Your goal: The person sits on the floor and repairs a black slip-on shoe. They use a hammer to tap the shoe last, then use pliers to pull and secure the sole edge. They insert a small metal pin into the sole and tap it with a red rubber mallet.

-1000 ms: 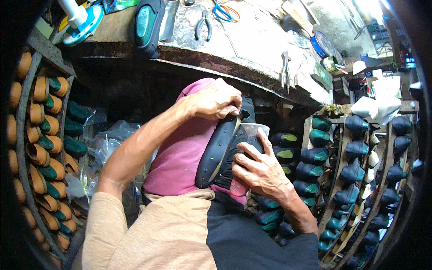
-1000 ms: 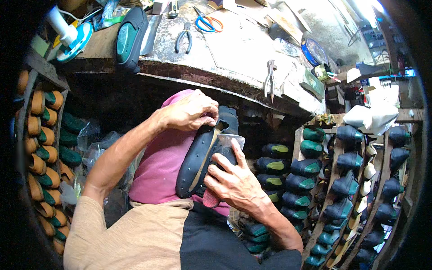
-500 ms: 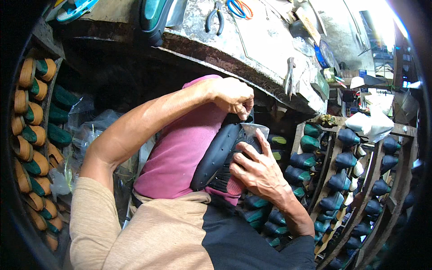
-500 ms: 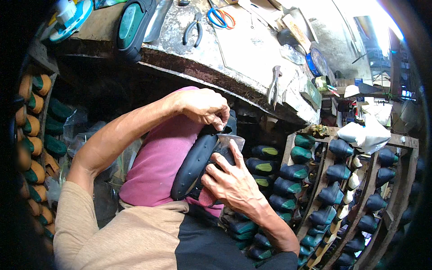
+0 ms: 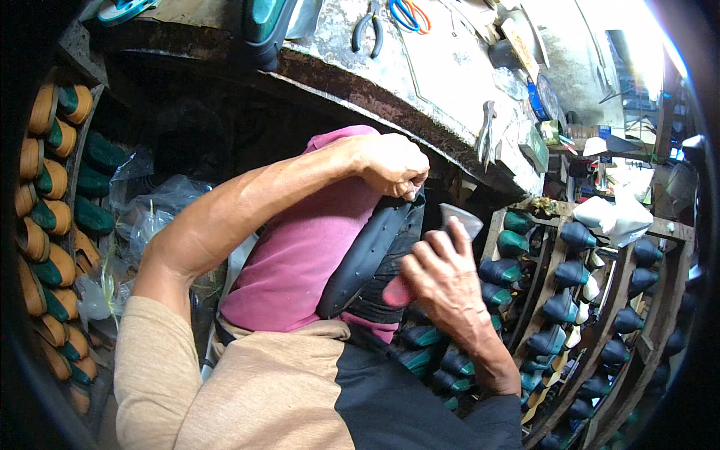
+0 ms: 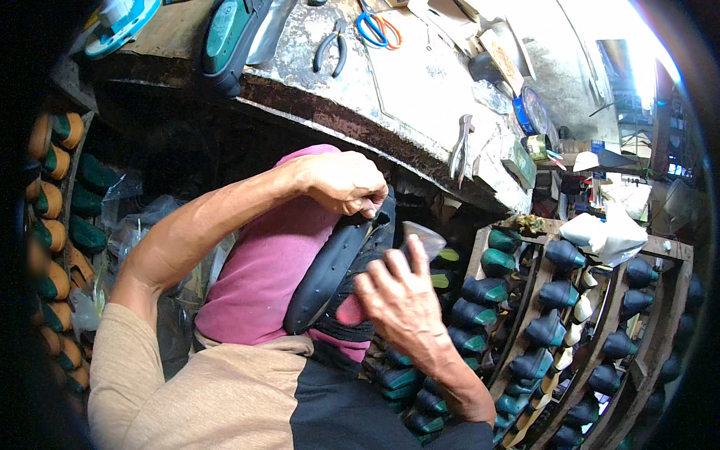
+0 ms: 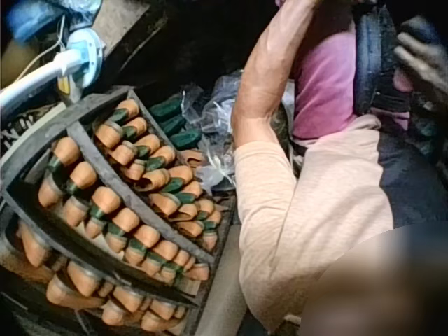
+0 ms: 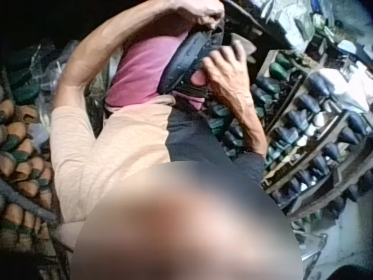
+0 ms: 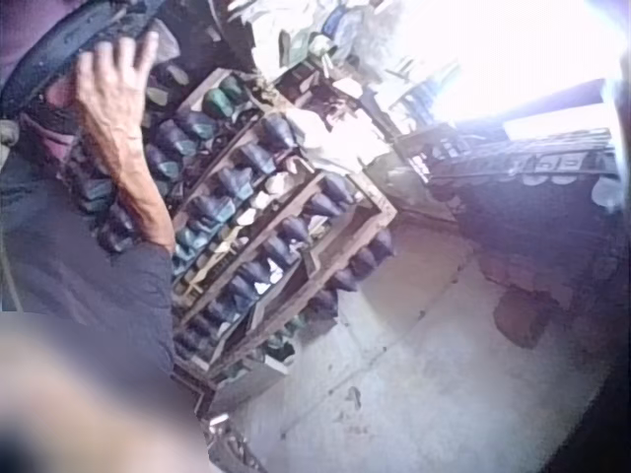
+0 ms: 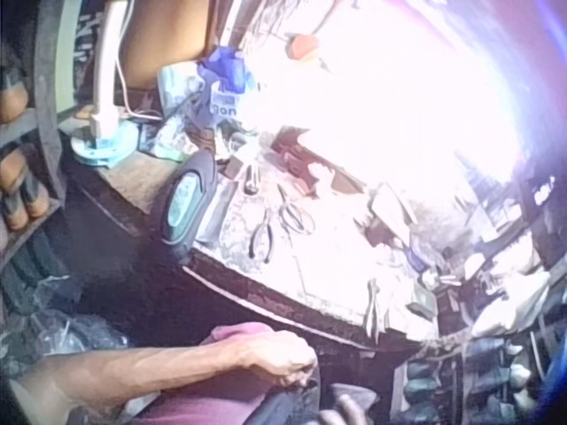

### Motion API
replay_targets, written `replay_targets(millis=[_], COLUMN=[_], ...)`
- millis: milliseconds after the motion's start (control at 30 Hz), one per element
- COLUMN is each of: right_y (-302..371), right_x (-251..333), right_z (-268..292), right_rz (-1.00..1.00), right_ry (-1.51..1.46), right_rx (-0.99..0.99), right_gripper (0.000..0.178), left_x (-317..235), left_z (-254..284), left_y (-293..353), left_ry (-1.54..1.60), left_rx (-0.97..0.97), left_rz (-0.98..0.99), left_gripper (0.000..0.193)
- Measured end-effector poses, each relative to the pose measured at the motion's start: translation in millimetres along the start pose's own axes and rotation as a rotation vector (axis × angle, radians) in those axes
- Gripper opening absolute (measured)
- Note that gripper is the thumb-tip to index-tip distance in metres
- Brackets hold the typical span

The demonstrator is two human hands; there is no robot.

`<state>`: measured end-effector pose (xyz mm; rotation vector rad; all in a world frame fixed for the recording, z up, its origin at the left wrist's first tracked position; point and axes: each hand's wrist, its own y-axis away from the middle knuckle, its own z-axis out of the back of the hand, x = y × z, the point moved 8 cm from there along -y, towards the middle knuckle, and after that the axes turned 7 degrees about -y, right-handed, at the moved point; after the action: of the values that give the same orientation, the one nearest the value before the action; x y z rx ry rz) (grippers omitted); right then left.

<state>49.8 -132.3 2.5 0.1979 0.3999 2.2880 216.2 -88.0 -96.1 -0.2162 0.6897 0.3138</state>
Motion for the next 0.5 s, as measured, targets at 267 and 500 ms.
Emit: replay_targets(millis=[267, 500], right_y=[10, -6], right_x=[20, 15], right_z=[9, -5], right_rz=[0.144, 0.165], right_ry=[-0.152, -0.143], right_rx=[-0.045, -0.037], right_gripper=[0.022, 0.021], left_x=[-2, 1], left_z=[4, 1], left_y=[-3, -3], left_ry=[0.008, -0.005], left_rx=[0.011, -0.005], left_rz=[-0.036, -0.028], left_gripper=[0.028, 0.029])
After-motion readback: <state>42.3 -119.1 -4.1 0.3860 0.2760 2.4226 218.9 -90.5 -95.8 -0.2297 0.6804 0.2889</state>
